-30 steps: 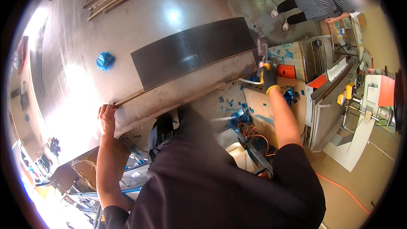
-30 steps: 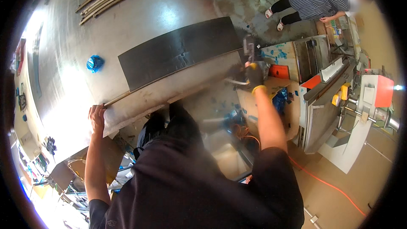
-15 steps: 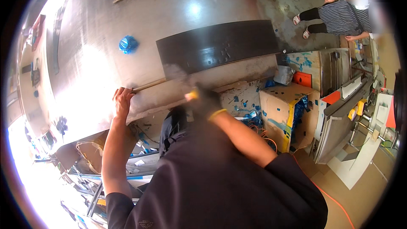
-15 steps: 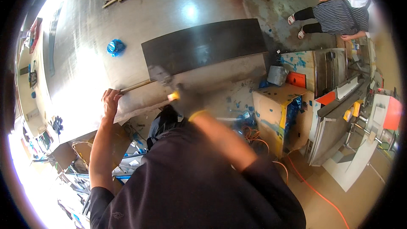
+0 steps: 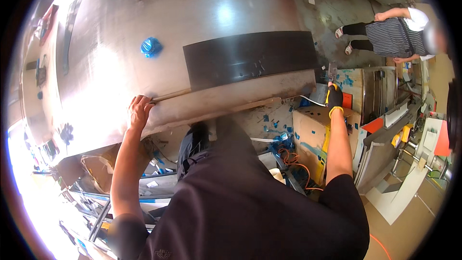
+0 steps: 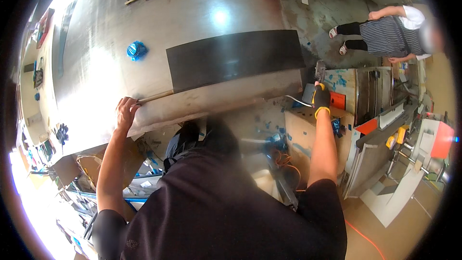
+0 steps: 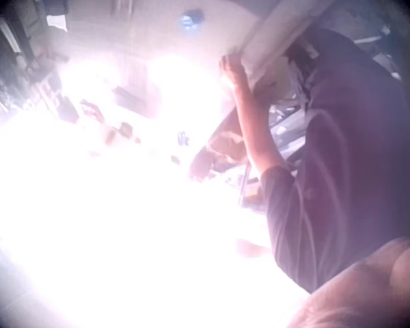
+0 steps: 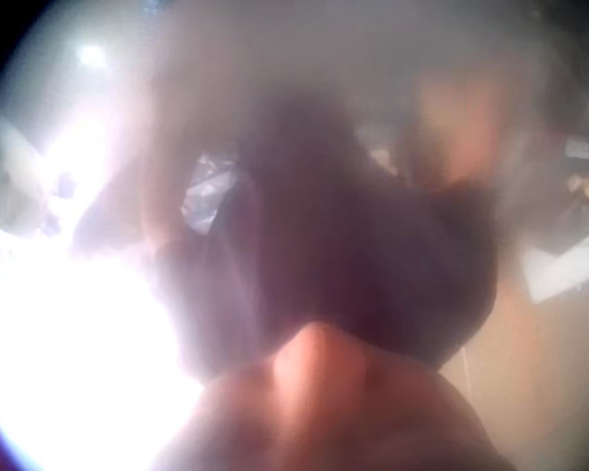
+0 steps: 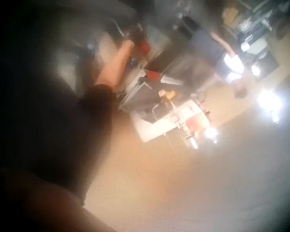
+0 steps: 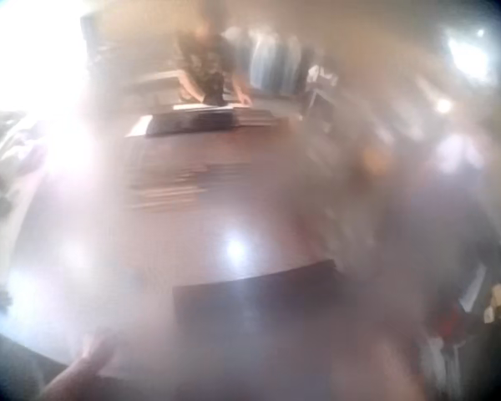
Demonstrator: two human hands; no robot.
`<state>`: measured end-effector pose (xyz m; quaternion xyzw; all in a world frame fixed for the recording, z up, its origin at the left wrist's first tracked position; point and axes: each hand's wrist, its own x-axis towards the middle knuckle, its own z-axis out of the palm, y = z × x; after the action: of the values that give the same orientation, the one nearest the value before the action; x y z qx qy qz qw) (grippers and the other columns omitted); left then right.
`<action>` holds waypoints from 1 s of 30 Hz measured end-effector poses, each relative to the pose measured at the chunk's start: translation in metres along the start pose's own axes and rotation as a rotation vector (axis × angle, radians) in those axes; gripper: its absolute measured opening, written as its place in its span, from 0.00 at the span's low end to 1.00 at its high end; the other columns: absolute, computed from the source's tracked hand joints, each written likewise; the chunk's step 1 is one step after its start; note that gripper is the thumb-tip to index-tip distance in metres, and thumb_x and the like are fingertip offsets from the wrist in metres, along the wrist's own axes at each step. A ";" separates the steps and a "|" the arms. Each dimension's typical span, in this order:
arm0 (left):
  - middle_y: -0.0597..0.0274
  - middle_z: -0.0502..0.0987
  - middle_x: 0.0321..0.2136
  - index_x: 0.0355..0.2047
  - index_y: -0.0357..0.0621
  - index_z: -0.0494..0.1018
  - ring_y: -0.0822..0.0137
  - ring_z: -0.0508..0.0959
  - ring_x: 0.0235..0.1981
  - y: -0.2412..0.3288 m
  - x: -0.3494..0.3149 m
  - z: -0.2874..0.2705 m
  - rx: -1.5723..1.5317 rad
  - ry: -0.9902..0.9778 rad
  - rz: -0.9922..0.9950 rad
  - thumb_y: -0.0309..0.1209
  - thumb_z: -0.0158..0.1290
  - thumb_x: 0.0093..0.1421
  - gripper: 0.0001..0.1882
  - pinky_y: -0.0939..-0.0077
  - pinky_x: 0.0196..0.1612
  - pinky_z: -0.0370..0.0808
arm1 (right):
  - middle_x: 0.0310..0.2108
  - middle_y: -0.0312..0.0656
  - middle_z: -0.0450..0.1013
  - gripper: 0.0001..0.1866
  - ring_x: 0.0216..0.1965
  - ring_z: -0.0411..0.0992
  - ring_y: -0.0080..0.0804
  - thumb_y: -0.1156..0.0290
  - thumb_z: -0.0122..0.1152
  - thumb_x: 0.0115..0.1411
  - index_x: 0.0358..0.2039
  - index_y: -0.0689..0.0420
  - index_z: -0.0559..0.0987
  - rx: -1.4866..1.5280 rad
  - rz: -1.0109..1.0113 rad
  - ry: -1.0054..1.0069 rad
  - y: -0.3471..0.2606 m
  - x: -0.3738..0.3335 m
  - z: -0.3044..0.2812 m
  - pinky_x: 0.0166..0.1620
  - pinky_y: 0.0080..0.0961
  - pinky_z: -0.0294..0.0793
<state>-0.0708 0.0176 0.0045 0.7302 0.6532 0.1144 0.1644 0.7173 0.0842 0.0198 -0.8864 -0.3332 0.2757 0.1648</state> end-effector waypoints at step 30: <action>0.58 0.82 0.39 0.42 0.46 0.81 0.50 0.81 0.42 0.003 -0.001 0.001 -0.009 -0.023 -0.012 0.29 0.67 0.57 0.12 0.56 0.48 0.78 | 0.32 0.47 0.79 0.29 0.38 0.80 0.49 0.42 0.57 0.69 0.42 0.60 0.82 -0.115 -0.196 0.067 0.030 -0.019 0.029 0.43 0.45 0.77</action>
<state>-0.0681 0.0166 0.0047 0.7267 0.6552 0.1078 0.1760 0.7026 0.0524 -0.0103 -0.8663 -0.4279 0.2088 0.1512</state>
